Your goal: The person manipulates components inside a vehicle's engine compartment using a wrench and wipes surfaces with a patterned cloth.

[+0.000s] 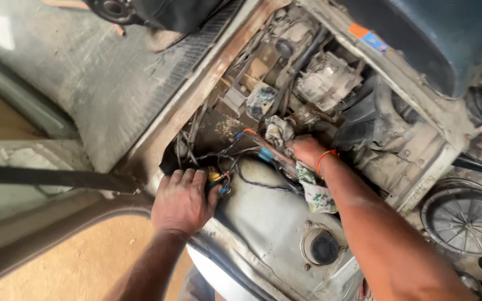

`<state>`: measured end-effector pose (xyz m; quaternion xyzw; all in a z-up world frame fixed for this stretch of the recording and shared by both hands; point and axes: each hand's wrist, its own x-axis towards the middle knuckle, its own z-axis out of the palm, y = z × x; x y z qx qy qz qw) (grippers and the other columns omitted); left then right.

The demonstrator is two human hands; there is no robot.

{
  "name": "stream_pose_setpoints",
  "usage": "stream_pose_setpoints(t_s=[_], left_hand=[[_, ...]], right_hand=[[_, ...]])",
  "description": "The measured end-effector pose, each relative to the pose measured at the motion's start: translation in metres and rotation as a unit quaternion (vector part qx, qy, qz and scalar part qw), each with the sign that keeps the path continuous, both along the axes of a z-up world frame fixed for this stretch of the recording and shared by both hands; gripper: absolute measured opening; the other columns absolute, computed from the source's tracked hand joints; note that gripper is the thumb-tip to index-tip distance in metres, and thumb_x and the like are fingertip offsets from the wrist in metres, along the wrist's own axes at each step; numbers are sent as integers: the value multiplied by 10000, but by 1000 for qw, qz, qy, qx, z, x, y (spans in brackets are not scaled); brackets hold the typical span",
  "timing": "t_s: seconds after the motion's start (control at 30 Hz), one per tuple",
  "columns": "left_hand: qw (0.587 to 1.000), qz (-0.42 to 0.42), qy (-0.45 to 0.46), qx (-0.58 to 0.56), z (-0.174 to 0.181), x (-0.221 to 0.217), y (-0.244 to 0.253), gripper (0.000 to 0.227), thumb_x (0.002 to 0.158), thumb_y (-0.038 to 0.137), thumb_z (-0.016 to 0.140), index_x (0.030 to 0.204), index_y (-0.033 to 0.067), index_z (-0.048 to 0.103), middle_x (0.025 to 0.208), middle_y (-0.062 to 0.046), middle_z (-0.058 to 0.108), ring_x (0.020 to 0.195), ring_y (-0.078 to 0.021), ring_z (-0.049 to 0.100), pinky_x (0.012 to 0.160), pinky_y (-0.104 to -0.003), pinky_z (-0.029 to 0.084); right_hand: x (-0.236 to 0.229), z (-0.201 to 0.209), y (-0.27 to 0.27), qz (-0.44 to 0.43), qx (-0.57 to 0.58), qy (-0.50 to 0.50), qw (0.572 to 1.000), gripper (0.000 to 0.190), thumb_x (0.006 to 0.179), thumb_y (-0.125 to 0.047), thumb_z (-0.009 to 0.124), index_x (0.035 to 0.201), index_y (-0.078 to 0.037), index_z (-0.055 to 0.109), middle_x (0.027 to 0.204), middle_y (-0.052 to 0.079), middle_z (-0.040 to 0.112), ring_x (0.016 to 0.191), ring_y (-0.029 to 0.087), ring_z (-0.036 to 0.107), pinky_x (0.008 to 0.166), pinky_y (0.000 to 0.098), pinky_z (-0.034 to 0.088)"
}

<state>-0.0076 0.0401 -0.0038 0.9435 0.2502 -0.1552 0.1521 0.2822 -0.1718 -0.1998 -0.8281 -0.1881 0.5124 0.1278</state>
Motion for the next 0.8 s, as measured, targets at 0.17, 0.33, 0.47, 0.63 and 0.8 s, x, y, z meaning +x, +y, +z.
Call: stream_pose_setpoints(t_s=[0.17, 0.33, 0.47, 0.63, 0.8], left_hand=[[1000, -7, -12, 8, -8, 1, 5, 523, 918, 512, 542, 1158, 68, 680, 1122, -107, 696, 1106, -293, 604, 932, -466, 449], [997, -23, -57, 41, -7, 1, 8, 551, 933, 525, 536, 1179, 54, 681, 1161, -133, 701, 1105, -309, 614, 939, -467, 450], [1000, 12, -8, -15, -10, 1, 5, 549, 937, 526, 523, 1226, 82, 669, 1178, -114, 703, 1169, -290, 602, 984, -457, 440], [999, -1, -30, 11, -3, 0, 6, 547, 945, 527, 531, 1220, 73, 667, 1150, -129, 708, 1158, -299, 605, 980, -448, 437], [1000, 2, 6, -25, -2, 4, 8, 521, 954, 506, 507, 1228, 84, 645, 1177, -111, 690, 1159, -280, 598, 983, -453, 423]], right_hand=[[-18, 19, -23, 276, 76, -265, 921, 293, 960, -190, 513, 1138, -143, 742, 1170, 124, 710, 1169, 342, 635, 1008, 433, 497], [-51, 87, -30, -149, 169, -154, 962, 259, 986, -207, 642, 1092, 5, 748, 1031, 225, 714, 964, 382, 618, 846, 463, 506], [-63, 169, -42, -424, 379, 13, 823, 308, 894, -145, 621, 1183, -76, 699, 1113, 75, 707, 996, 205, 670, 854, 395, 556], [-48, 173, -10, -86, 184, -227, 953, 392, 1039, -370, 574, 1061, -37, 778, 1083, 200, 701, 1101, 302, 667, 998, 465, 531], [-67, 141, 6, 225, 185, -409, 865, 650, 1011, -601, 545, 1234, -8, 692, 1277, 281, 652, 1225, 425, 564, 1063, 523, 364]])
